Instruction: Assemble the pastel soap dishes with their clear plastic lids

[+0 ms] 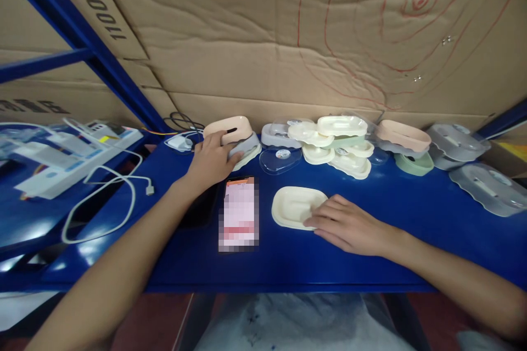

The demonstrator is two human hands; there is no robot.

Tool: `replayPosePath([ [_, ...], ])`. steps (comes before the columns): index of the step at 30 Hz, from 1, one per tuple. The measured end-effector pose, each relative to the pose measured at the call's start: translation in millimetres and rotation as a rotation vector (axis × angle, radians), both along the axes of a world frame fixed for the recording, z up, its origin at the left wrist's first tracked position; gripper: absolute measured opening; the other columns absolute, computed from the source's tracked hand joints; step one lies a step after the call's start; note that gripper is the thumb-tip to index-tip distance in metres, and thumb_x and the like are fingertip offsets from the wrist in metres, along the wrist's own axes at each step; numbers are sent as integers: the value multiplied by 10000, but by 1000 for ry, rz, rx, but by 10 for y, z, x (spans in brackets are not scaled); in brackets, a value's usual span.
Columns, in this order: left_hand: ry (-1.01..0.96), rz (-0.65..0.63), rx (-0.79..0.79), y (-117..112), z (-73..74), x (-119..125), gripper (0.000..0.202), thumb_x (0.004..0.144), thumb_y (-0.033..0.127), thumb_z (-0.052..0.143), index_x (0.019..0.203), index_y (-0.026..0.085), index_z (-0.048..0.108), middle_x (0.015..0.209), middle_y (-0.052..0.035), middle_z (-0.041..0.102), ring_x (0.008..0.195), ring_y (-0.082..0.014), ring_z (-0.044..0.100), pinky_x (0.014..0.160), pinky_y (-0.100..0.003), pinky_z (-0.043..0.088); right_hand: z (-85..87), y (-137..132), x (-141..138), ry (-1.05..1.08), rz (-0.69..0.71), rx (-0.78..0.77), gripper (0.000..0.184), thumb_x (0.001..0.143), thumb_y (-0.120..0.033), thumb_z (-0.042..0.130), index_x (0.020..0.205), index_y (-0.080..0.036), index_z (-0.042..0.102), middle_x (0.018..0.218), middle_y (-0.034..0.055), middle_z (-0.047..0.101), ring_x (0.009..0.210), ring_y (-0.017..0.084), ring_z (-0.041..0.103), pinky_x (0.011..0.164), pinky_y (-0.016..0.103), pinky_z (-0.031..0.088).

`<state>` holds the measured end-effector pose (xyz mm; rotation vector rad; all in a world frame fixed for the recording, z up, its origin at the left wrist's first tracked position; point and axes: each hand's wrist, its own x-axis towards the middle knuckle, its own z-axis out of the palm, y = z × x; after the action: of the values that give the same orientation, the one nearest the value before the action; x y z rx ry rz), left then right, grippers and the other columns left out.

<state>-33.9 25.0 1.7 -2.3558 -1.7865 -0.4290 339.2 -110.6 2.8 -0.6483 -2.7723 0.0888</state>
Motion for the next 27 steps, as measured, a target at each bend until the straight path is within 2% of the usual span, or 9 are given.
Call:
replayPosePath([
  [3, -55, 2, 16, 52, 5, -44, 491, 1049, 489, 475, 1267, 145, 750, 1558, -225, 498, 1485, -425, 433, 1187, -623, 416, -15, 5, -1, -20, -13, 20, 322, 1116, -236, 524, 1409, -180, 645, 1195, 103, 762, 1088, 215, 681, 906, 363, 488],
  [6, -131, -14, 67, 73, 20, -69, 523, 1060, 529, 435, 1216, 142, 751, 1501, -218, 534, 1421, -411, 495, 1186, -602, 431, -41, 14, 19, -52, -6, 91, 394, 1103, -157, 504, 1487, -165, 592, 1184, 104, 765, 1068, 215, 683, 877, 369, 497],
  [10, -261, -122, 175, 18, 73, -6, 501, 1082, 508, 428, 1245, 137, 723, 1500, -193, 517, 1420, -363, 497, 1243, -534, 394, 13, 107, 126, -27, -19, 234, 497, 1063, -55, 469, 1540, -168, 552, 1207, 112, 757, 1149, 241, 656, 966, 415, 486],
  [14, -291, -247, 154, -40, 106, 94, 476, 1092, 500, 424, 1296, 171, 701, 1535, -157, 498, 1462, -312, 479, 1270, -457, 379, 244, 434, 269, 66, -164, 344, 603, 1032, -70, 490, 1601, -267, 498, 1265, 115, 735, 1205, 289, 634, 983, 455, 493],
  [18, -362, -285, 137, 1, 65, 76, 417, 1058, 498, 497, 1237, 183, 703, 1476, -153, 546, 1407, -315, 552, 1241, -454, 427, 499, 942, 302, 143, -322, 425, 391, 1068, -163, 506, 1418, -234, 665, 1198, 129, 740, 1120, 303, 657, 935, 460, 516],
  [21, -362, -306, 151, 51, 19, 11, 376, 1026, 485, 578, 1230, 185, 679, 1485, -164, 525, 1395, -316, 574, 1223, -455, 454, 632, 1257, 269, 167, -372, 402, 307, 1090, -239, 494, 1277, -203, 735, 1159, 130, 750, 1096, 305, 672, 944, 473, 535],
  [24, -313, -318, 163, 61, 1, -18, 368, 1009, 446, 632, 1279, 196, 647, 1537, -176, 467, 1449, -331, 530, 1235, -483, 444, 770, 1380, 281, 214, -384, 356, 300, 1092, -266, 489, 1240, -217, 745, 1219, 114, 752, 1147, 299, 677, 1001, 489, 538],
  [27, -246, -271, 165, 20, 20, 8, 431, 984, 445, 685, 1343, 216, 619, 1571, -179, 436, 1464, -360, 509, 1207, -512, 475, 947, 1314, 459, 228, -431, 351, 308, 1103, -305, 492, 1252, -190, 736, 1273, 129, 746, 1212, 287, 668, 1074, 474, 503],
])
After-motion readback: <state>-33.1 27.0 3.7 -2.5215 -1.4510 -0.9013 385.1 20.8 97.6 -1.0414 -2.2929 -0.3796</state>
